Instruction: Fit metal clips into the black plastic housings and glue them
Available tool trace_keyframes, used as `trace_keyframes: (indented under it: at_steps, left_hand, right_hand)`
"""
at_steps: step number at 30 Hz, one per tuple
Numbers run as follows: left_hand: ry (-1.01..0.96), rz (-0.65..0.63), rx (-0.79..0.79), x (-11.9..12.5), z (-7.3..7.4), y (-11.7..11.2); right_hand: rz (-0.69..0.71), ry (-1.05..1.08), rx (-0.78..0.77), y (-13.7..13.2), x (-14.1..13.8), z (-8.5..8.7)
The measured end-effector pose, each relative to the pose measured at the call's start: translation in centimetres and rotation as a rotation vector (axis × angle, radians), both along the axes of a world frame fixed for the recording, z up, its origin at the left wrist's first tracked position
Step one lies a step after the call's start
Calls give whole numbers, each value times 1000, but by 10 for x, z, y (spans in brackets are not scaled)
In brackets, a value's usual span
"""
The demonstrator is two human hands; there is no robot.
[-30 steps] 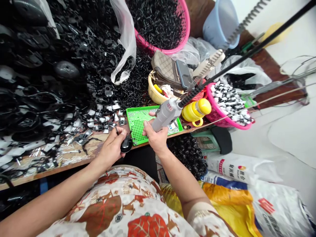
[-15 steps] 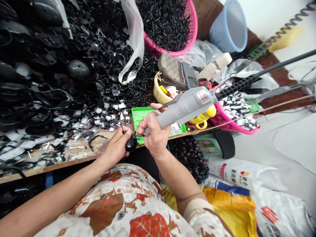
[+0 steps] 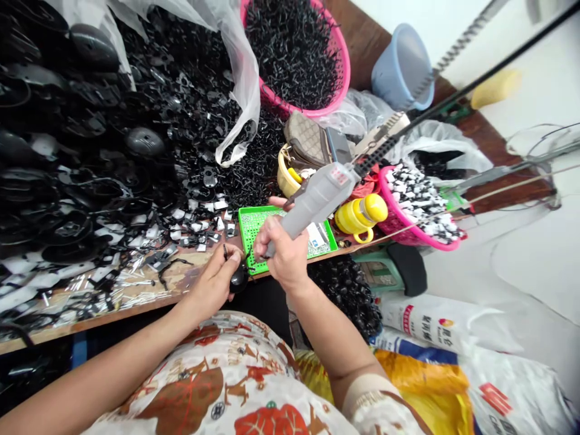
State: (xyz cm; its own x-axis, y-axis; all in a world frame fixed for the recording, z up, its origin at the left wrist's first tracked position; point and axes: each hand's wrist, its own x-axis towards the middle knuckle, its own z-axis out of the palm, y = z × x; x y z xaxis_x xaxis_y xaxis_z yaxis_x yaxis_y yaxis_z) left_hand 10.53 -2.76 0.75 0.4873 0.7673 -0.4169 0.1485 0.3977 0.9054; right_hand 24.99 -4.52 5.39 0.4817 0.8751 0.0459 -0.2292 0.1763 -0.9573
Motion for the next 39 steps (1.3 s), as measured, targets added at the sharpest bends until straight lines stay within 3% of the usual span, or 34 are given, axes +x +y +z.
trace_keyframes:
  at_steps: [6,11,20,27,31,35,39]
  left_hand:
    - [16,-1,0,1,-3,1]
    - [45,22,-69,4,3,2]
    - [37,53,-145,5,8,4]
    - [-55,-66,-94,-2,1,5]
    - [68,-116,67,-4,0,5]
    - [69,-144,102,-4,-1,6]
    - [48,-116,95,-2,-2,7]
  right_hand:
    - [-184,-181,-43,-12,36,-15]
    - [-156,-225,-125,-18,30,-30]
    - [-169,-218,-143,-19,25,-31]
    - [-172,-230,-133,-21,23,-32]
    - [-192,-264,-103,-21,22,-26]
    - [-283,-212,33,-17,12,-10]
    - [-189,-48,92,-9,-10,7]
